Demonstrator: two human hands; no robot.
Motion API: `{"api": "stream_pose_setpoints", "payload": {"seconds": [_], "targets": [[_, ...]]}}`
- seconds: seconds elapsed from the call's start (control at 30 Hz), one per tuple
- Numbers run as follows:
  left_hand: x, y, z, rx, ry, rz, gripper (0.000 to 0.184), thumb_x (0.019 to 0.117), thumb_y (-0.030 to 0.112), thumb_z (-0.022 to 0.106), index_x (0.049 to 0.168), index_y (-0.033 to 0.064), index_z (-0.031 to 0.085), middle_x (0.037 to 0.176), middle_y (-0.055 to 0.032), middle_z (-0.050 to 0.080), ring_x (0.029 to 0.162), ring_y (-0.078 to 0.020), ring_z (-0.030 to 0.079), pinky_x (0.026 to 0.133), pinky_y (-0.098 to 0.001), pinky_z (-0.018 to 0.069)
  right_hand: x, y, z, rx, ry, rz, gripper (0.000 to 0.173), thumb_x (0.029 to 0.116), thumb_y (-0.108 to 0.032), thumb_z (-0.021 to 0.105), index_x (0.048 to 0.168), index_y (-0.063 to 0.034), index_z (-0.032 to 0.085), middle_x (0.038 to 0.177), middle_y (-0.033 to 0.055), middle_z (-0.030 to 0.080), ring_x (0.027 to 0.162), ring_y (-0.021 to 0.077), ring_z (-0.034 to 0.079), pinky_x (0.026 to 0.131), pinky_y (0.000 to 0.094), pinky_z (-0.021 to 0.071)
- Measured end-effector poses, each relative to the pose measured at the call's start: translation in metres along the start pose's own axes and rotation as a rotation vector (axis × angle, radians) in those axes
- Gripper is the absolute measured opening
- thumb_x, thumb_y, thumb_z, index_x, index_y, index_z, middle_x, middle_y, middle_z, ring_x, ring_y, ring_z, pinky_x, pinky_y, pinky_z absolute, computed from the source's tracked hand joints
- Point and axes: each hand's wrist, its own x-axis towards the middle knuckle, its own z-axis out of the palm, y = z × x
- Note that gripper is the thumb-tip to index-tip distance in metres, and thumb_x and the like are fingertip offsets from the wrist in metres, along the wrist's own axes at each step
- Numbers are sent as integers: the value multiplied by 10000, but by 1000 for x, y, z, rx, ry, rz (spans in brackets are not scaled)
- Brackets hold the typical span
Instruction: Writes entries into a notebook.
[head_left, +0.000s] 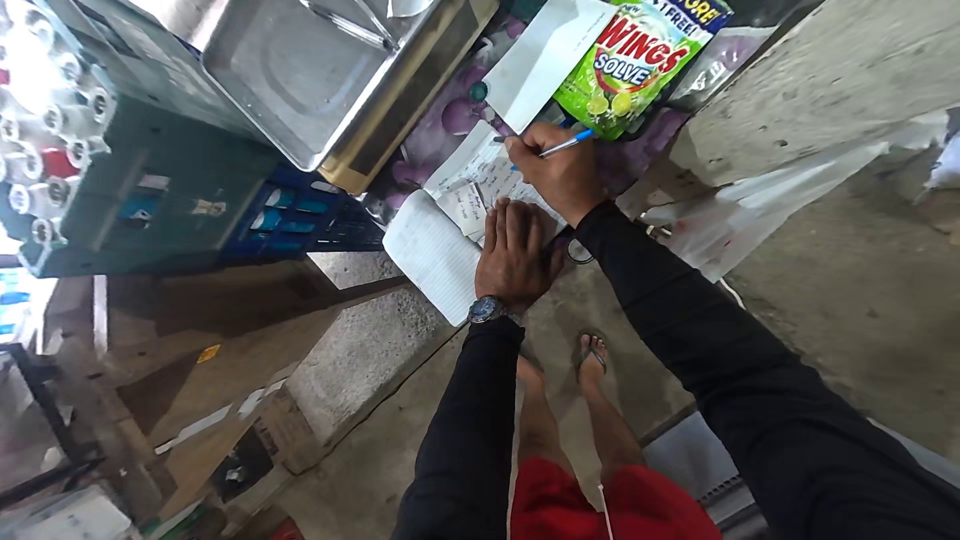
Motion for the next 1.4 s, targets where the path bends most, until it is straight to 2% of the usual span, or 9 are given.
{"api": "stream_pose_setpoints", "payload": {"seconds": [0.13,0.3,0.5,0.6,0.73,0.9,1.13,1.23,1.4], "targets": [[0,-1,-2,-25,-6,-9,800,992,607,442,1533,17,429,1595,-252,362,1526,-392,277,1266,-528,187,-2,5,-2,35,-1,-176,292,1001,-341,684,1153,-104,763,1049,24,747,995,108,693,918,302,579],[1,0,-5,-66,19,-8,742,1002,574,475,1494,19,482,1574,-267,388,1511,-405,308,1259,-538,212,-2,10,2,-243,-136,-307,263,1041,-257,589,1208,-128,745,1164,36,738,1246,232,592,1109,362,446],[-1,-2,-8,-62,-2,21,733,1016,592,446,1496,39,490,1604,-224,377,1536,-368,273,1263,-568,160,0,-2,4,-413,-213,-275,213,1016,-212,627,1197,-151,722,1172,120,651,1215,344,543,1090,448,435],[-4,-4,-5,-100,65,45,672,1007,582,462,1439,76,556,1490,-195,515,1424,-345,445,1226,-573,233,1,-17,-1,-473,-227,-250,176,1002,-142,630,1145,-142,733,1111,143,621,1156,365,543,1038,461,464],[-5,-5,-6,-87,67,65,590,1002,566,436,1364,140,625,1275,-123,633,1179,-288,586,1073,-530,385,-5,-48,-9,-391,-120,-99,169,1015,-172,601,1100,-145,744,1070,87,652,1022,212,640,913,376,555],[-2,-6,-10,-134,62,110,436,954,481,503,1195,181,708,1226,-87,667,1171,-289,593,1036,-545,391,-23,-78,16,-58,-21,158,186,967,-207,680,1099,-80,717,955,45,715,764,128,692,693,348,619],[-6,-14,-34,-383,-261,22,337,842,297,769,1113,100,739,1133,-123,730,1196,-310,612,1171,-532,293,-35,-97,50,-727,-263,335,536,838,-504,788,1161,-82,711,1143,194,683,1179,405,602,985,608,492],[-10,-17,-40,-508,-482,-139,459,882,244,751,1265,8,660,1324,-208,637,1341,-338,517,1141,-473,376,-35,-101,63,-838,-269,377,562,794,-425,831,1158,-26,672,1105,214,689,1147,425,610,999,645,446],[-11,-18,-34,-667,-388,-293,402,936,203,684,1277,-8,661,1341,-194,637,1357,-306,510,1147,-426,382,-31,-107,70,-854,-311,455,570,799,-445,825,1172,-42,670,1084,169,712,1120,371,638,1009,621,434]]}}
